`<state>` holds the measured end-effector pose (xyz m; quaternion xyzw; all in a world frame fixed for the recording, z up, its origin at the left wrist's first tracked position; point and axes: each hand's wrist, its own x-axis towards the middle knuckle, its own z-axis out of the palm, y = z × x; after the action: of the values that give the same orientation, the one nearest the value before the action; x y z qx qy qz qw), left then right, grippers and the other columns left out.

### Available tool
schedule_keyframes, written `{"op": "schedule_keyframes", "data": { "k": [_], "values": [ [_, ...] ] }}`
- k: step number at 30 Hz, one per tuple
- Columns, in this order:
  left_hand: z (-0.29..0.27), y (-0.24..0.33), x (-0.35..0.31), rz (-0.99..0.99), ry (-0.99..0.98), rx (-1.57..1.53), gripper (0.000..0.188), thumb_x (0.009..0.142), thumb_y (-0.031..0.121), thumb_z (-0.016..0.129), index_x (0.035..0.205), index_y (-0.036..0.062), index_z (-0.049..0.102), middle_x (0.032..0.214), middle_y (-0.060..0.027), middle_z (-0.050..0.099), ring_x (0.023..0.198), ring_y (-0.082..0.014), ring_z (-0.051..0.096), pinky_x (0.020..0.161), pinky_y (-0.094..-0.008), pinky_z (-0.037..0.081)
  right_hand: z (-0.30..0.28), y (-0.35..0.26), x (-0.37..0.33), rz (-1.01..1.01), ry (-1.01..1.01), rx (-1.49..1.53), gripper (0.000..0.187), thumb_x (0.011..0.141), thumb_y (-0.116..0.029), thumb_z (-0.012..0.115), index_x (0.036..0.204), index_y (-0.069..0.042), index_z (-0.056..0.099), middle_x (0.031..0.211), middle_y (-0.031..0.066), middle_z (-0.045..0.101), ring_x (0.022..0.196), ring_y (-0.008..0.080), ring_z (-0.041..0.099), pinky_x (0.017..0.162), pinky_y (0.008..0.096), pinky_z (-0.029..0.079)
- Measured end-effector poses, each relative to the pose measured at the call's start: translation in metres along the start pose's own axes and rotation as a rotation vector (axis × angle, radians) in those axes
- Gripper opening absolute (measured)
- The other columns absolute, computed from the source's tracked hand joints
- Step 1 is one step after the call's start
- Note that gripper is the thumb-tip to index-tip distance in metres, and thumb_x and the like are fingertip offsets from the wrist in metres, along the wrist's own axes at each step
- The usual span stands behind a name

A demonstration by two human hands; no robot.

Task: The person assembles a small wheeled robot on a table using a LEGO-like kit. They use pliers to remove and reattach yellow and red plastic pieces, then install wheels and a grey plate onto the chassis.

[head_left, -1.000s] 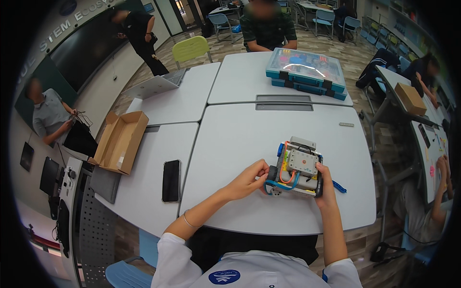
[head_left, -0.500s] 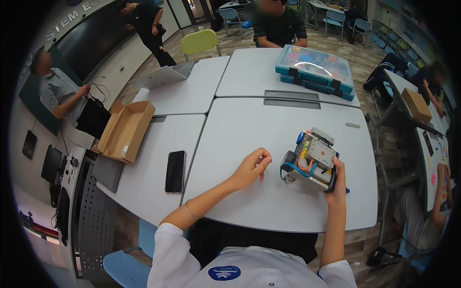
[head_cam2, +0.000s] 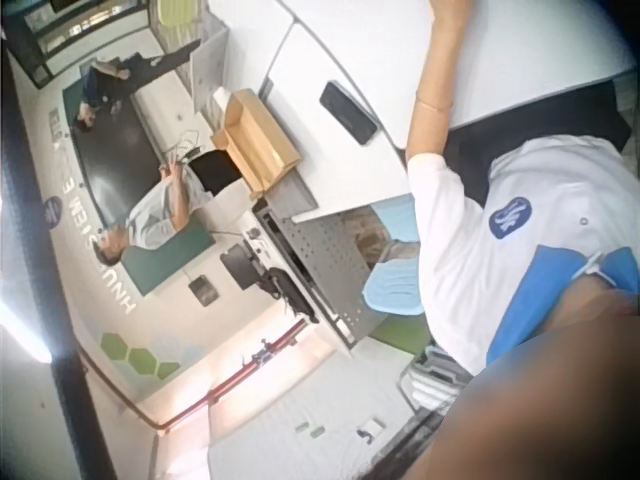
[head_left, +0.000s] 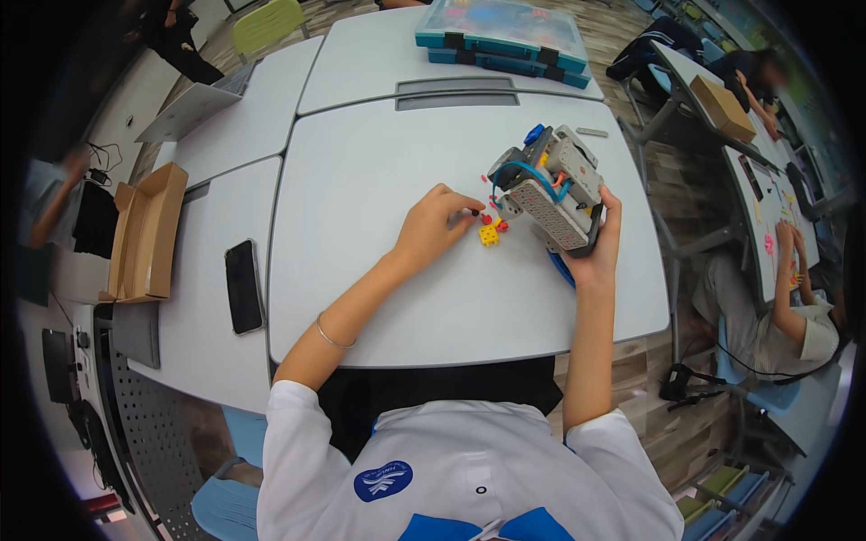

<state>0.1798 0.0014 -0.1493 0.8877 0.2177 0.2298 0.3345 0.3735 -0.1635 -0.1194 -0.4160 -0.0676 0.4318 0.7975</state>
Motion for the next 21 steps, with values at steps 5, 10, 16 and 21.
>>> {"op": "schedule_keyframes", "data": {
  "k": [5, 10, 16, 21],
  "values": [
    [0.001, -0.002, 0.001, 0.055, 0.027, -0.055, 0.029, 0.087, 0.006, 0.071, 0.114, 0.0134, 0.075, 0.106, -0.0081, 0.071, 0.096, -0.0233, 0.066, 0.083, -0.0344, 0.055, 0.000, 0.002, 0.002, 0.012, 0.014, -0.024, 0.067, 0.089, -0.057, 0.060, 0.136, -0.010, 0.053, 0.127, 0.0107, 0.061, 0.112, 0.0233, 0.064, 0.087, 0.0385, 0.056],
    [-0.018, -0.004, 0.004, -0.100, 0.043, -0.567, 0.039, 0.101, 0.028, 0.058, 0.131, 0.0044, 0.064, 0.125, -0.0136, 0.069, 0.114, -0.0235, 0.066, 0.092, -0.0351, 0.055, 0.003, 0.004, -0.001, 0.001, 0.021, -0.083, 0.063, 0.090, -0.052, 0.062, 0.133, -0.006, 0.056, 0.124, 0.0103, 0.064, 0.110, 0.0216, 0.064, 0.092, 0.0356, 0.054],
    [-0.048, 0.007, 0.001, -0.497, -0.208, -1.184, 0.090, 0.091, 0.062, 0.062, 0.148, -0.0040, 0.043, 0.133, -0.0275, 0.060, 0.122, -0.0286, 0.063, 0.098, -0.0382, 0.054, 0.025, 0.018, -0.008, 0.063, -0.112, -0.355, 0.059, 0.092, -0.045, 0.067, 0.130, 0.000, 0.060, 0.121, 0.0106, 0.066, 0.111, 0.0174, 0.064, 0.096, 0.0305, 0.051],
    [-0.057, 0.005, -0.008, -0.626, -0.135, -1.048, 0.077, 0.086, 0.055, 0.070, 0.136, -0.0014, 0.055, 0.120, -0.0178, 0.066, 0.106, -0.0211, 0.068, 0.090, -0.0348, 0.057, 0.066, 0.018, -0.025, 0.103, -0.245, -0.583, 0.061, 0.099, -0.048, 0.062, 0.133, 0.003, 0.058, 0.122, 0.0116, 0.065, 0.110, 0.0175, 0.063, 0.101, 0.0297, 0.047]
  ]
}}
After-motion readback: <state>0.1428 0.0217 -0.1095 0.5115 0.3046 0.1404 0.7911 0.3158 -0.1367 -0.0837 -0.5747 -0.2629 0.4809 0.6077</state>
